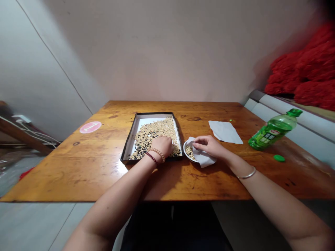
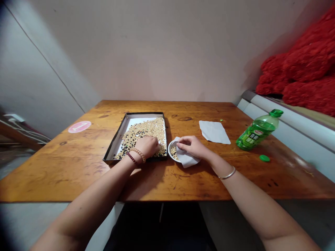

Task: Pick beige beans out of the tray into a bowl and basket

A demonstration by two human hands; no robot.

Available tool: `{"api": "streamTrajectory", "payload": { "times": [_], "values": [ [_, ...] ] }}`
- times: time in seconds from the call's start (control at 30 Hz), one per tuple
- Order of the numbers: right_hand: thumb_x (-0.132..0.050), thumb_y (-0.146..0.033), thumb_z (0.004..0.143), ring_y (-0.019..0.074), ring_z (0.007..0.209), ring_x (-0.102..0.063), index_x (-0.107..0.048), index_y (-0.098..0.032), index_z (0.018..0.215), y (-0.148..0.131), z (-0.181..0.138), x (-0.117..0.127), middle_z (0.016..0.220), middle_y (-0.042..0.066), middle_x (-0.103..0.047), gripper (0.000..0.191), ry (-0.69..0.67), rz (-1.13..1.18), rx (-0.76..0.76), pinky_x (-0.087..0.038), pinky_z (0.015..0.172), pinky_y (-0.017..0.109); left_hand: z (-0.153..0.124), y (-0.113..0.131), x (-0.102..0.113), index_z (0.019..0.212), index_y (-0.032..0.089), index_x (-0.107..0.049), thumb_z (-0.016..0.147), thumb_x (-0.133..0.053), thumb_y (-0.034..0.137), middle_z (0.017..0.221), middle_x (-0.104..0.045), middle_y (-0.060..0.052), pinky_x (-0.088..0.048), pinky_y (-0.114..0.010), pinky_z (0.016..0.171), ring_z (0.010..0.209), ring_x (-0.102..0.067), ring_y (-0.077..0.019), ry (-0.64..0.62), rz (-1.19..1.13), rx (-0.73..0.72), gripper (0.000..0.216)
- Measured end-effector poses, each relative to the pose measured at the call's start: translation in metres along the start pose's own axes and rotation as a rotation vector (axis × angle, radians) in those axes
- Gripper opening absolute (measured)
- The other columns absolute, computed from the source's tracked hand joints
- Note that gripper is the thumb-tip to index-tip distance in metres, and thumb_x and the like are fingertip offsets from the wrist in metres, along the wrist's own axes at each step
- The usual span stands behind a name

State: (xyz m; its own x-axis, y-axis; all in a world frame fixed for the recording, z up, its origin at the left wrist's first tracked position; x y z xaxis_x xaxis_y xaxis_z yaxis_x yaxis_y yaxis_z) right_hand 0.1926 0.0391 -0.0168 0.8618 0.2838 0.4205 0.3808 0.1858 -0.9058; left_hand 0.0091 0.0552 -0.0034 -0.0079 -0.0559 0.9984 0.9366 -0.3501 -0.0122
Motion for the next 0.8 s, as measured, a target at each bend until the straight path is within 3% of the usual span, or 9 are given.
{"api": "streamTrajectory", "payload": {
  "times": [0.17,0.37,0.53,0.67,0.8],
  "values": [
    [-0.064,-0.052,0.074,0.0156,0.065,-0.058,-0.067,-0.014,0.08,-0.001,0.0,0.0,0.075,0.006,-0.067,0.039,0.016,0.023,-0.009,-0.046,0.061,0.028,-0.001,0.0,0.02,0.091,0.015,-0.064,0.086,-0.045,0.027,0.092,-0.067,-0.011,-0.048,-0.03,0.07,0.085,-0.061,-0.0215,0.127,-0.171,0.026,0.023],
    [-0.065,-0.055,0.072,0.0141,0.061,-0.056,-0.065,-0.015,0.081,0.004,0.004,0.003,0.073,0.004,-0.065,0.041,0.091,0.112,-0.023,-0.044,0.056,0.026,-0.008,0.03,0.022,0.089,0.019,-0.062,0.085,-0.051,0.033,0.083,-0.066,-0.002,-0.044,-0.025,0.063,0.071,-0.059,-0.0143,0.05,-0.538,-0.253,0.019],
    [-0.066,-0.052,0.073,0.0147,0.067,-0.058,-0.066,-0.015,0.086,0.01,0.006,0.004,0.081,0.006,-0.067,0.039,0.11,0.172,0.004,-0.046,0.06,0.027,-0.018,0.052,0.019,0.089,0.018,-0.059,0.089,-0.047,0.033,0.082,-0.065,-0.004,-0.042,-0.025,0.063,0.071,-0.058,-0.0151,0.152,-0.429,-0.32,0.019],
    [-0.069,-0.048,0.071,0.015,0.068,-0.06,-0.067,-0.014,0.091,0.009,0.004,0.0,0.08,0.006,-0.068,0.04,0.038,0.211,-0.022,-0.047,0.065,0.029,-0.019,0.053,0.023,0.092,0.017,-0.058,0.093,-0.042,0.03,0.09,-0.064,-0.006,-0.044,-0.027,0.071,0.083,-0.058,-0.0169,0.309,-0.37,-0.294,0.021],
    [-0.07,-0.045,0.072,0.0174,0.075,-0.061,-0.07,-0.013,0.089,0.0,0.002,-0.001,0.083,0.007,-0.069,0.036,-0.048,0.127,-0.002,-0.046,0.072,0.03,-0.018,0.051,0.025,0.094,0.017,-0.057,0.094,-0.041,0.03,0.09,-0.063,-0.006,-0.043,-0.028,0.076,0.086,-0.057,-0.0172,0.374,-0.357,-0.31,0.021]
  ]
}}
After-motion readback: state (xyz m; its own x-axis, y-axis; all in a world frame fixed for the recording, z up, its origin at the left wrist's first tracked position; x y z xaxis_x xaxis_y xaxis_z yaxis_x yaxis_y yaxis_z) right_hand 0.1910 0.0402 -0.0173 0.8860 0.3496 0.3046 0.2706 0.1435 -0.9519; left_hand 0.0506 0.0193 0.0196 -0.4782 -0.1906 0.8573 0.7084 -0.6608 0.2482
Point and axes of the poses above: each hand's wrist, its own z-axis towards the middle knuckle, its own x-axis out of the back of the hand, y = z × x, the point moved 6 cm from there along z, towards the middle knuckle
